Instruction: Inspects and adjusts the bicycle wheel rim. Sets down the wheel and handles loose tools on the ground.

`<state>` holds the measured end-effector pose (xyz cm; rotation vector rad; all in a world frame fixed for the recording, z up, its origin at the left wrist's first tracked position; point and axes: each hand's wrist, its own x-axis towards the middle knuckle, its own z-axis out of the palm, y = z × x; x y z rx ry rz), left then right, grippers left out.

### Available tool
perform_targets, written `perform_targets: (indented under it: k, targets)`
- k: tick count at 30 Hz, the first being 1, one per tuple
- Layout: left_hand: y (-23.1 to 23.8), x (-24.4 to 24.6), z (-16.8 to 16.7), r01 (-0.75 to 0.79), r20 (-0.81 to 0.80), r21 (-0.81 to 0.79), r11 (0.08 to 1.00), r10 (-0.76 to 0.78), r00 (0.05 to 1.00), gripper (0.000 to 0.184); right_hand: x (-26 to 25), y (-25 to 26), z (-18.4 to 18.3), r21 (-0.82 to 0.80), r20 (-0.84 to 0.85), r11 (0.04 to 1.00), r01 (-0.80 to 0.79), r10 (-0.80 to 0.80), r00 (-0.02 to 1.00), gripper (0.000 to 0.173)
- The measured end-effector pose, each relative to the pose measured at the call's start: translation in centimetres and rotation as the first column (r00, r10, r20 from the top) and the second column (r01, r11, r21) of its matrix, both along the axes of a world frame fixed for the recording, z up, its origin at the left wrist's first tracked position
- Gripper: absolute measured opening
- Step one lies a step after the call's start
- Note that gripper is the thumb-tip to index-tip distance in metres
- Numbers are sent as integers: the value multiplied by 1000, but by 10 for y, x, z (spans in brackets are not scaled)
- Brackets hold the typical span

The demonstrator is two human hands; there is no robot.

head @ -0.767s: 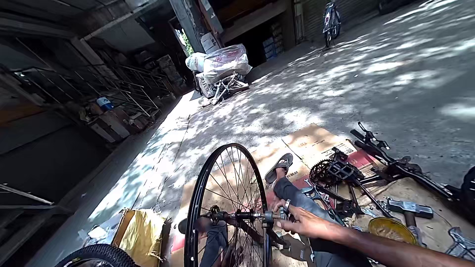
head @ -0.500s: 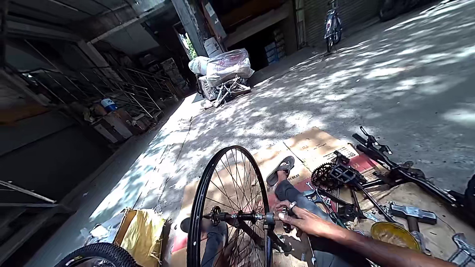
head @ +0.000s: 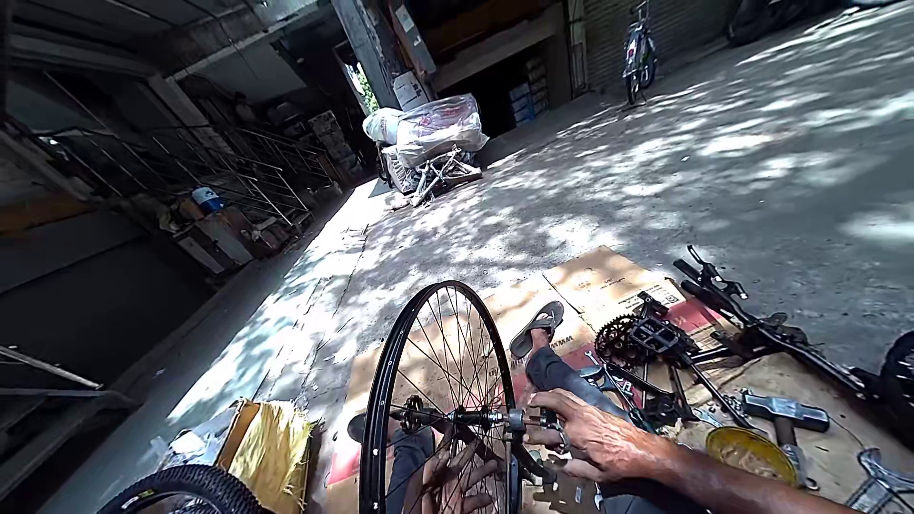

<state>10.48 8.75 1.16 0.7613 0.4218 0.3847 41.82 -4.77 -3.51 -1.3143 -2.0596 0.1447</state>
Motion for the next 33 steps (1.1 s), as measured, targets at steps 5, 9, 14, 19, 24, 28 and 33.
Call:
perform_targets:
  k: [5, 9, 14, 19, 24, 28, 33]
  targets:
    - [6, 1, -7, 28, 96, 40, 999, -31, 995, 60, -10, 9, -7, -383, -350, 908, 172, -315, 882, 52]
    - [6, -1, -3, 12, 137, 32, 999, -17, 990, 65, -6, 2, -1, -76, -145, 993, 94, -104, 984, 59]
    - [5, 2, 3, -20, 126, -23, 1000, 22, 992, 61, -11, 8, 3, -432, -337, 884, 177, -340, 878, 49]
    - [6, 8, 9, -22, 9, 61, 998, 22, 1000, 66, -18, 3, 5, -142, -316, 973, 181, -218, 923, 68]
    - [-4, 19, 3, -12, -106, 86, 996, 21, 994, 63, -11, 0, 8, -420, -277, 895, 153, -286, 917, 49]
    - [0, 21, -1, -138, -86, -49, 989, 133, 987, 53, -11, 5, 37, -200, -317, 952, 231, -286, 904, 74]
    - [7, 28, 18, -260, -184, -54, 964, 247, 952, 47, -39, 61, 127, -134, -495, 972, 194, -235, 837, 65]
